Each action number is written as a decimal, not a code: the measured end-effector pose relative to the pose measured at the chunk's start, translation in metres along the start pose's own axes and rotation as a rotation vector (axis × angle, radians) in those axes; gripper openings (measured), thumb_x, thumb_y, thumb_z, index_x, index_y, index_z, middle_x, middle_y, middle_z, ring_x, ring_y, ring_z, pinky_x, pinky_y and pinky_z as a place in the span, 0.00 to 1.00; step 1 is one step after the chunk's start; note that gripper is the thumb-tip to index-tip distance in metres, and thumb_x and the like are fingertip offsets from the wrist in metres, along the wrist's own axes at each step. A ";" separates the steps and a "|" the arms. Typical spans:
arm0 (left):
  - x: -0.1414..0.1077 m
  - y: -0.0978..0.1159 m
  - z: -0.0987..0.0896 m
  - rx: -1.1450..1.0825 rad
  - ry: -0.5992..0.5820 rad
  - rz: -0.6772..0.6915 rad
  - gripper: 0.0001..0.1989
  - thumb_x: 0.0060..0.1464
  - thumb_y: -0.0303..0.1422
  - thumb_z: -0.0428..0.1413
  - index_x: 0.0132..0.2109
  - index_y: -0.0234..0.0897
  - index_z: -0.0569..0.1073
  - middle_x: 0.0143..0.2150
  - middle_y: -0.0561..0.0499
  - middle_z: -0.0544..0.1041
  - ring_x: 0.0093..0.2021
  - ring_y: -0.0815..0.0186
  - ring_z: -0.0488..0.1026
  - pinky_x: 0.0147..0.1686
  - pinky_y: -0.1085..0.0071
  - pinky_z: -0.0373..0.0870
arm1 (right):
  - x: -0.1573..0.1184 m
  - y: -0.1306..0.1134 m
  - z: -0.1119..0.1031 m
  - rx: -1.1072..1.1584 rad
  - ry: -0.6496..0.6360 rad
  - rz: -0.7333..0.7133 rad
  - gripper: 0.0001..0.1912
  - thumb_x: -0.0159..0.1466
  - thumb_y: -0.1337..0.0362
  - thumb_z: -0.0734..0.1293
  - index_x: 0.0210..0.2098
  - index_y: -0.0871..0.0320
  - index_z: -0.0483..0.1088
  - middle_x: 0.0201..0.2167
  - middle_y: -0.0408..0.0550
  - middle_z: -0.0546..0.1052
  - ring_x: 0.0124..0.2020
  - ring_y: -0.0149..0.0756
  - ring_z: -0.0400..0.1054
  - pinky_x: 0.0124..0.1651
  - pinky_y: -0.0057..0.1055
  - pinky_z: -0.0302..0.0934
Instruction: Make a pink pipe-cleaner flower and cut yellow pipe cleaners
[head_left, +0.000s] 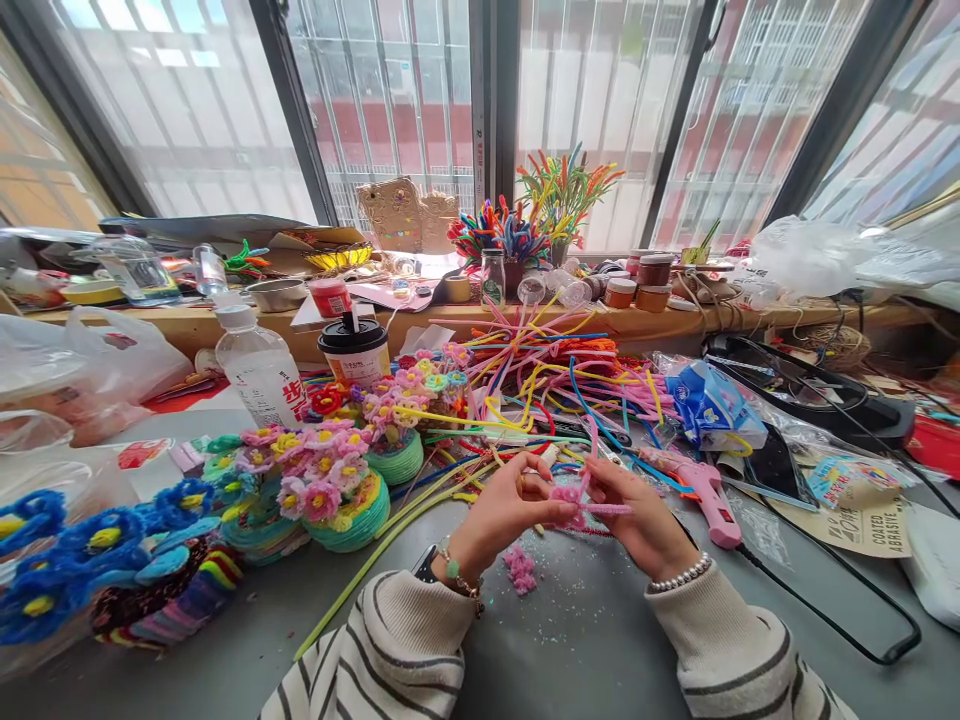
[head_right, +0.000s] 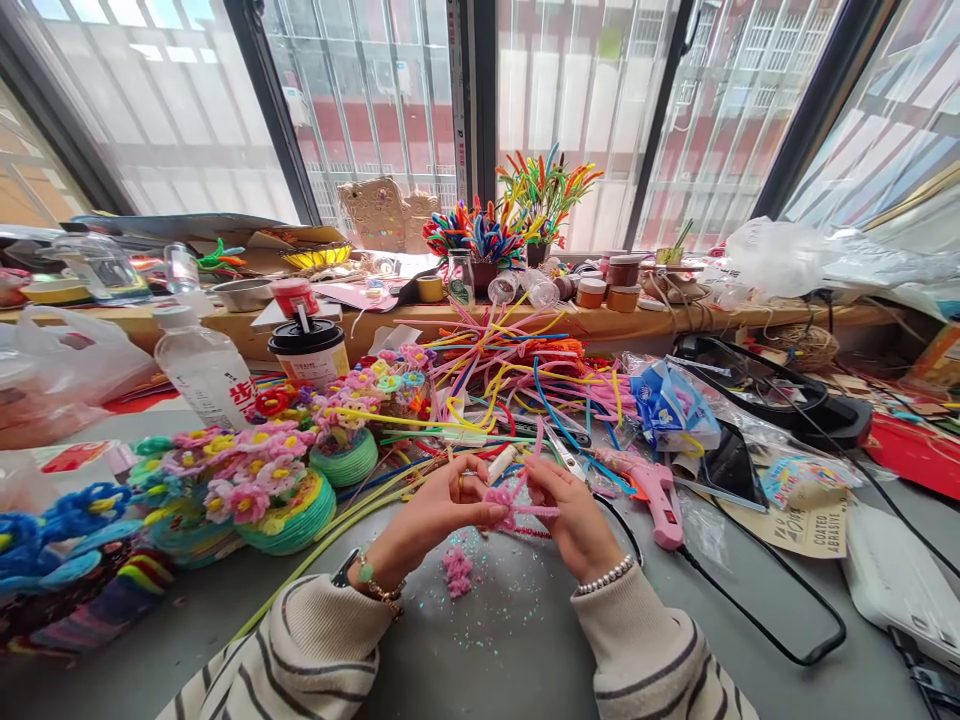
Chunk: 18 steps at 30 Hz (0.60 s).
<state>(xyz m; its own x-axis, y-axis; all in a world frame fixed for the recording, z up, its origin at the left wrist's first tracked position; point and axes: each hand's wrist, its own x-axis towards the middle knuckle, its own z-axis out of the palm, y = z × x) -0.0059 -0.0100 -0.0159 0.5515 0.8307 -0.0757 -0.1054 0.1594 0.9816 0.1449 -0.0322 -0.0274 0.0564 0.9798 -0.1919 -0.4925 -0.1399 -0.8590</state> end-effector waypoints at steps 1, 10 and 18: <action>0.000 0.000 0.000 -0.002 0.012 0.003 0.19 0.32 0.32 0.61 0.31 0.36 0.59 0.19 0.59 0.67 0.20 0.73 0.65 0.23 0.76 0.61 | 0.001 0.001 0.000 0.032 0.010 -0.007 0.07 0.46 0.62 0.70 0.22 0.58 0.69 0.17 0.36 0.64 0.18 0.21 0.54 0.19 0.20 0.49; -0.002 0.002 0.000 -0.109 0.031 -0.064 0.19 0.36 0.33 0.60 0.33 0.36 0.59 0.23 0.55 0.69 0.21 0.74 0.66 0.24 0.76 0.61 | 0.004 -0.002 -0.004 0.196 0.066 -0.118 0.08 0.42 0.65 0.72 0.23 0.56 0.71 0.24 0.38 0.73 0.25 0.22 0.64 0.26 0.17 0.60; -0.003 0.006 0.004 -0.213 0.126 -0.089 0.19 0.33 0.31 0.62 0.32 0.36 0.59 0.24 0.55 0.70 0.26 0.72 0.69 0.30 0.73 0.64 | 0.005 0.003 -0.001 0.231 0.150 -0.154 0.11 0.40 0.65 0.73 0.24 0.58 0.72 0.24 0.39 0.74 0.24 0.22 0.67 0.28 0.14 0.64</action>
<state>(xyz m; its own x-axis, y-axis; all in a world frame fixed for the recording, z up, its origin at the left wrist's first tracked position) -0.0052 -0.0136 -0.0095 0.4602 0.8663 -0.1942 -0.2407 0.3323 0.9119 0.1448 -0.0275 -0.0311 0.2642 0.9527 -0.1505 -0.6517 0.0614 -0.7560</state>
